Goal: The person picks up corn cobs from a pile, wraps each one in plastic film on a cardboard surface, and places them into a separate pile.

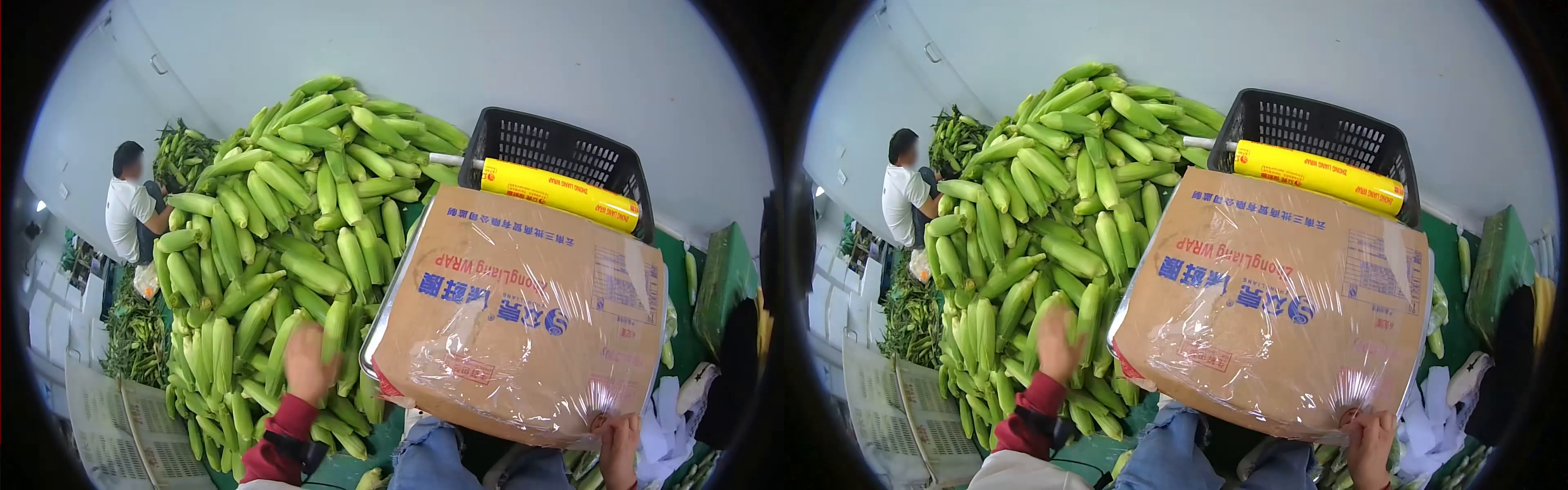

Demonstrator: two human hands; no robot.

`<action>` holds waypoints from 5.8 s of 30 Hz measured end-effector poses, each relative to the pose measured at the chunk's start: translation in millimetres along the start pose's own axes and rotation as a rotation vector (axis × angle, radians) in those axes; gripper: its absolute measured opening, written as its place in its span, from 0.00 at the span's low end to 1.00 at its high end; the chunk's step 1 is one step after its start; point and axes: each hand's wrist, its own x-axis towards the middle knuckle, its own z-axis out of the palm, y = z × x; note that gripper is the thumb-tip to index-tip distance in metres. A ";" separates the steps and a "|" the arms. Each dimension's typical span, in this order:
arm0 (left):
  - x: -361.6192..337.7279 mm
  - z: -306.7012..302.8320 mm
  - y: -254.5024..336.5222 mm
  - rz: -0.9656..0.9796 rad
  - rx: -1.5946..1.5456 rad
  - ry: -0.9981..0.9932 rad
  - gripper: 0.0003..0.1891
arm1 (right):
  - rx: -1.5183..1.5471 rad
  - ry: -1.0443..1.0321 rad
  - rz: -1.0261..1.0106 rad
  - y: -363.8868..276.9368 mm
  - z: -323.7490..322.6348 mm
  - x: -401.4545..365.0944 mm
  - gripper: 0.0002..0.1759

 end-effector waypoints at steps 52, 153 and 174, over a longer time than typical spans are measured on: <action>113.5 -28.0 258.7 0.791 -0.226 -0.506 0.12 | -0.105 -0.078 -0.203 -40.9 18.4 150.2 0.19; -22.7 57.9 -43.1 -0.314 -0.024 -0.282 0.45 | 0.025 0.027 -0.107 -2.7 -1.9 19.1 0.06; 54.8 -12.2 -2.0 -0.605 -1.313 -0.409 0.30 | 0.000 -0.099 -0.051 -6.3 -21.1 6.8 0.20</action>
